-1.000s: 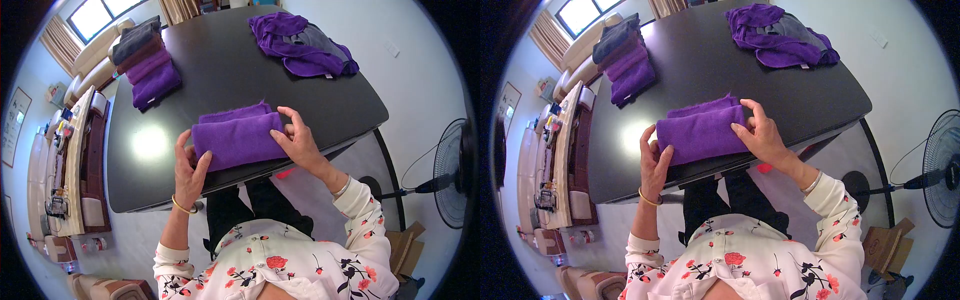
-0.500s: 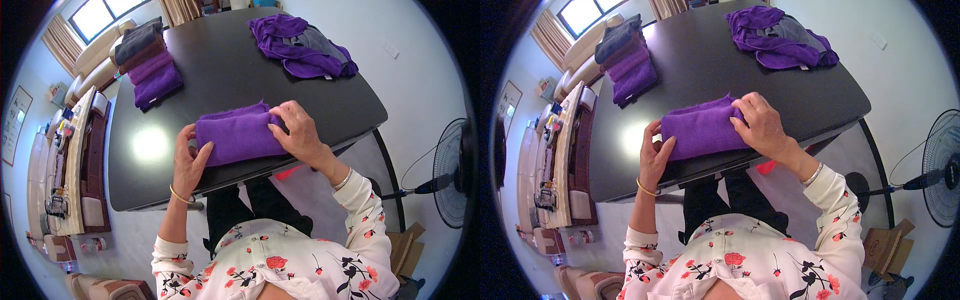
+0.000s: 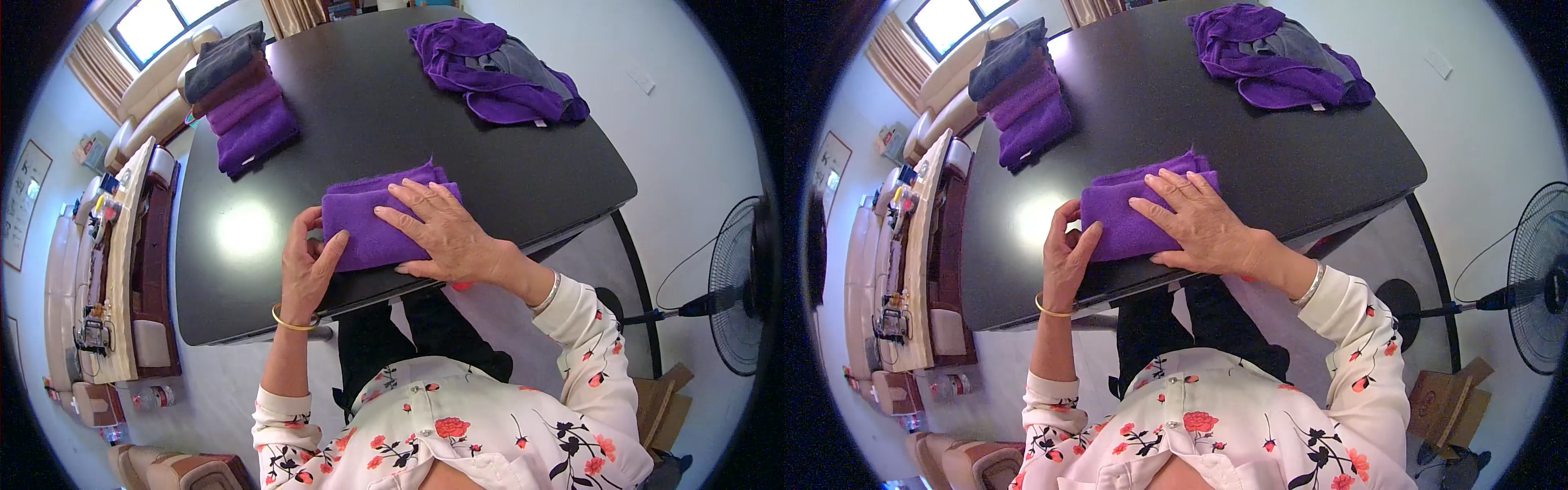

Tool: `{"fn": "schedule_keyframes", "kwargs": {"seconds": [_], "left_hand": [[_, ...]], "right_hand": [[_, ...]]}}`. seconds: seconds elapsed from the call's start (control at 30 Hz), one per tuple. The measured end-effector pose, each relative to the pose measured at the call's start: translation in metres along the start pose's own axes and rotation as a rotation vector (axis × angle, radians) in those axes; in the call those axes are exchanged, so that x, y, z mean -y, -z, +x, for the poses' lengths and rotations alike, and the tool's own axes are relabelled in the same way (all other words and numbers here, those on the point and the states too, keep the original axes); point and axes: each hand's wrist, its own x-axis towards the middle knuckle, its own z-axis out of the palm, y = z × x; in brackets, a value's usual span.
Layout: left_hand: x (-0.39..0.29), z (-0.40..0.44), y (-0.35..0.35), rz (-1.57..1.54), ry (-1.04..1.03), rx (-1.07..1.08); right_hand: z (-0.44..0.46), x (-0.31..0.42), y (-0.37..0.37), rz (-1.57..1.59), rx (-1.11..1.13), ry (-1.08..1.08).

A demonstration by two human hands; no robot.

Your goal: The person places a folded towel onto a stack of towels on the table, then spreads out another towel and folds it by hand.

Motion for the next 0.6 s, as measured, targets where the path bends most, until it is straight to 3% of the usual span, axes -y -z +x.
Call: {"fn": "schedule_keyframes", "kwargs": {"seconds": [0.6], "left_hand": [[0.0059, -0.0028, 0.0002, -0.042, -0.051, -0.013]], "right_hand": [[0.0017, 0.001, 0.0006, -0.031, -0.034, 0.021]]}}
